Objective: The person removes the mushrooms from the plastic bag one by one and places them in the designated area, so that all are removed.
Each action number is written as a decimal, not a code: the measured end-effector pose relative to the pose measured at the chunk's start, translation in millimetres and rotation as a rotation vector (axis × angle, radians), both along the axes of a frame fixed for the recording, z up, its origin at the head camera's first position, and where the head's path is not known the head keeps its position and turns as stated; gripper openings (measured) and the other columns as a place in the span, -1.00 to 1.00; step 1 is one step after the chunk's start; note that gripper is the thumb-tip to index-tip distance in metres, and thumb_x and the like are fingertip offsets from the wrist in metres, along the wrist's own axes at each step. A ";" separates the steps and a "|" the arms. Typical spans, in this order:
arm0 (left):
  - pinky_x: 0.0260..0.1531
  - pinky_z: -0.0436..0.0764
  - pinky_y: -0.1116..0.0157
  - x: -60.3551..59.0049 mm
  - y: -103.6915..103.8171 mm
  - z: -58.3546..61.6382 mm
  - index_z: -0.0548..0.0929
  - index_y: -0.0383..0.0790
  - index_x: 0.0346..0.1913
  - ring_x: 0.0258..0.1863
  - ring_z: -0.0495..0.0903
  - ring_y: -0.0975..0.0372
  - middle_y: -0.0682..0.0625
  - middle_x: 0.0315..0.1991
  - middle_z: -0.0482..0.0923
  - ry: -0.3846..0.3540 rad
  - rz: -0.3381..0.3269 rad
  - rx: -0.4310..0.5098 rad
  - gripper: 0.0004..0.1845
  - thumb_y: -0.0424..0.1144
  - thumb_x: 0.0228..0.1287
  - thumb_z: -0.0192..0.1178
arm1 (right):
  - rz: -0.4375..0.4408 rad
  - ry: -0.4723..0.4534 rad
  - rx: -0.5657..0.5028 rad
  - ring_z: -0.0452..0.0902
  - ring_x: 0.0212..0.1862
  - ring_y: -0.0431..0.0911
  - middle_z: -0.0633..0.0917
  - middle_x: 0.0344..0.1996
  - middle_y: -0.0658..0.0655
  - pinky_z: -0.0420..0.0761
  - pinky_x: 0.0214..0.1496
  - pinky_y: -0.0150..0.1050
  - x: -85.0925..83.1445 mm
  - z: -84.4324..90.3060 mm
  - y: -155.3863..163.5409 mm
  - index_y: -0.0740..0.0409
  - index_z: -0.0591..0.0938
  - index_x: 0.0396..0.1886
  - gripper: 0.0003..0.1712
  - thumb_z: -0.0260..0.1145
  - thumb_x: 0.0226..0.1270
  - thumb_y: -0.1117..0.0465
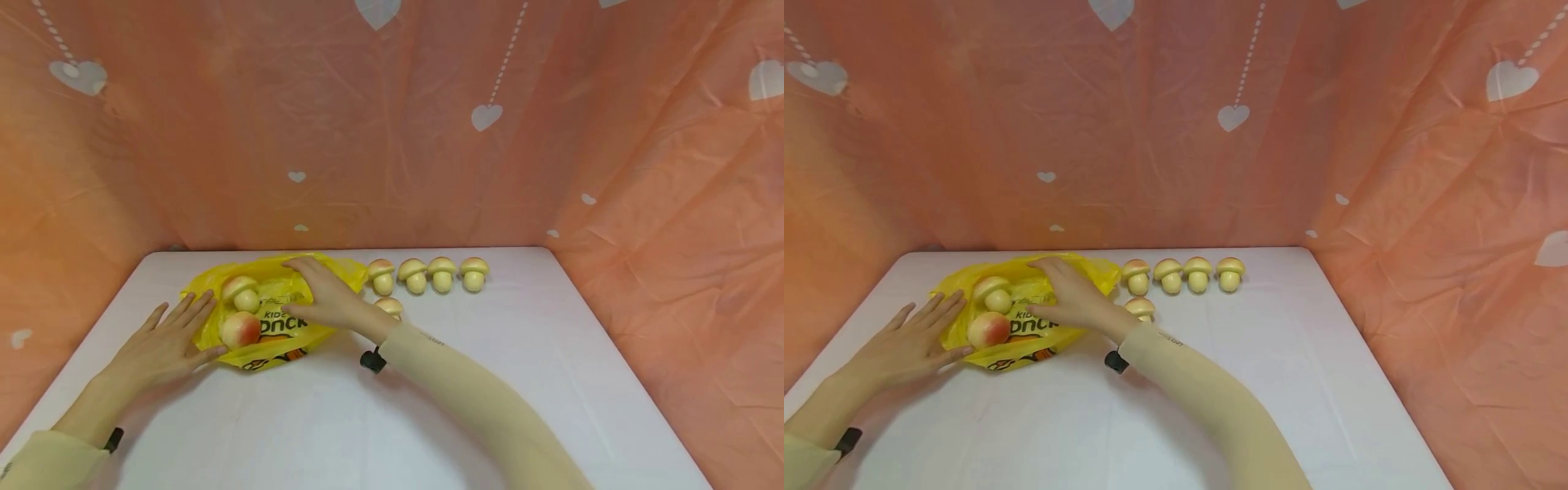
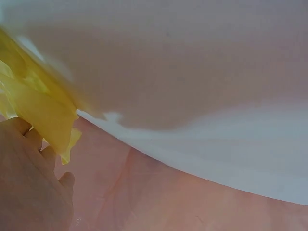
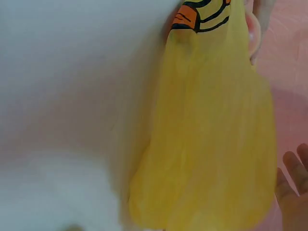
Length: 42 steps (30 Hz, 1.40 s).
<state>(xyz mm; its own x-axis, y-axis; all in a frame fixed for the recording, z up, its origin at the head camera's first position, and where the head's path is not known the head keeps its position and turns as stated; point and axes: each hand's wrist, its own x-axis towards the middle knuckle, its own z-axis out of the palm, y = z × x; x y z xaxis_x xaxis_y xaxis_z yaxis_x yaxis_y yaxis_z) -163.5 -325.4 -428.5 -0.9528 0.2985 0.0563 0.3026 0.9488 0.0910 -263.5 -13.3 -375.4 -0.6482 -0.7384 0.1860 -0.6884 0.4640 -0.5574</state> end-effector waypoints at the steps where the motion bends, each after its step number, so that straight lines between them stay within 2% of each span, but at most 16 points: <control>1: 0.54 -0.22 -0.30 0.1 -0.2 0.0 0.09 -0.42 0.63 0.59 0.02 -0.28 -0.33 0.65 -0.02 0.003 0.000 0.001 0.06 0.33 0.42 0.15 | 0.006 -0.008 0.004 0.26 0.55 -0.04 0.30 0.58 0.09 0.32 0.55 -0.19 -1.5 -1.0 -5.1 0.07 0.23 0.62 -0.12 0.40 0.45 -0.02; 9: 0.53 -0.20 -0.31 2.5 -0.1 1.7 0.05 -0.40 0.64 0.58 0.02 -0.31 -0.32 0.66 -0.04 -0.028 0.005 0.003 0.06 0.34 0.44 0.11 | 0.025 -0.088 0.042 0.22 0.57 -0.11 0.27 0.60 0.03 0.31 0.55 -0.23 -11.2 -14.1 -38.6 0.00 0.23 0.64 -0.14 0.40 0.47 0.02; 13: 0.51 -0.14 -0.33 2.8 0.2 2.8 0.07 -0.41 0.63 0.58 0.04 -0.30 -0.34 0.65 -0.01 -0.016 0.001 0.005 0.06 0.34 0.43 0.14 | 0.018 -0.101 0.061 0.22 0.57 -0.13 0.27 0.60 0.01 0.33 0.53 -0.24 -13.9 -17.7 -49.4 -0.02 0.24 0.64 -0.13 0.41 0.46 0.01; 22: 0.50 -0.10 -0.34 1.1 0.2 0.4 0.10 -0.41 0.62 0.57 0.06 -0.30 -0.33 0.64 0.03 -0.001 -0.005 -0.001 0.04 0.33 0.44 0.13 | 0.026 -0.070 0.114 0.22 0.56 -0.18 0.31 0.58 0.01 0.28 0.53 -0.35 -22.8 -26.0 -72.1 0.02 0.27 0.62 -0.15 0.41 0.46 -0.03; 28: 0.50 -0.08 -0.33 1.9 -1.4 -3.1 0.13 -0.40 0.62 0.57 0.08 -0.28 -0.31 0.64 0.05 0.020 -0.012 -0.009 0.03 0.33 0.43 0.14 | 0.021 -0.048 0.147 0.20 0.58 -0.16 0.30 0.60 0.01 0.24 0.55 -0.34 -28.6 -31.0 -85.6 -0.02 0.25 0.63 -0.14 0.40 0.47 -0.03; 36: 0.50 -0.07 -0.32 1.9 -1.3 -4.6 0.13 -0.39 0.62 0.57 0.09 -0.27 -0.31 0.63 0.06 0.039 -0.016 -0.006 0.03 0.33 0.42 0.15 | 0.066 -0.025 0.177 0.17 0.59 -0.19 0.32 0.58 -0.01 0.17 0.57 -0.39 -35.0 -36.3 -95.4 -0.04 0.32 0.60 -0.23 0.38 0.50 0.06; 42: 0.49 -0.04 -0.34 2.2 -0.2 -3.0 0.13 -0.40 0.62 0.57 0.09 -0.29 -0.32 0.63 0.06 0.025 -0.008 -0.003 0.04 0.33 0.42 0.16 | 0.094 0.016 0.184 0.21 0.57 -0.17 0.33 0.57 0.03 0.20 0.55 -0.41 -37.7 -40.5 -99.1 -0.06 0.36 0.59 -0.26 0.40 0.49 0.11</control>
<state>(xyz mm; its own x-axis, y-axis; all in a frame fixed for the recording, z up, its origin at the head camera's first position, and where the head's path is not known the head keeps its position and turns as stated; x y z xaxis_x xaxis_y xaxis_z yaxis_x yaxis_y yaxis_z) -161.4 -325.6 -431.5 -0.9487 0.3062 0.0791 0.3122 0.9465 0.0809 -301.2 -112.4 -415.9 -0.5728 -0.8180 0.0519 -0.7417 0.4904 -0.4576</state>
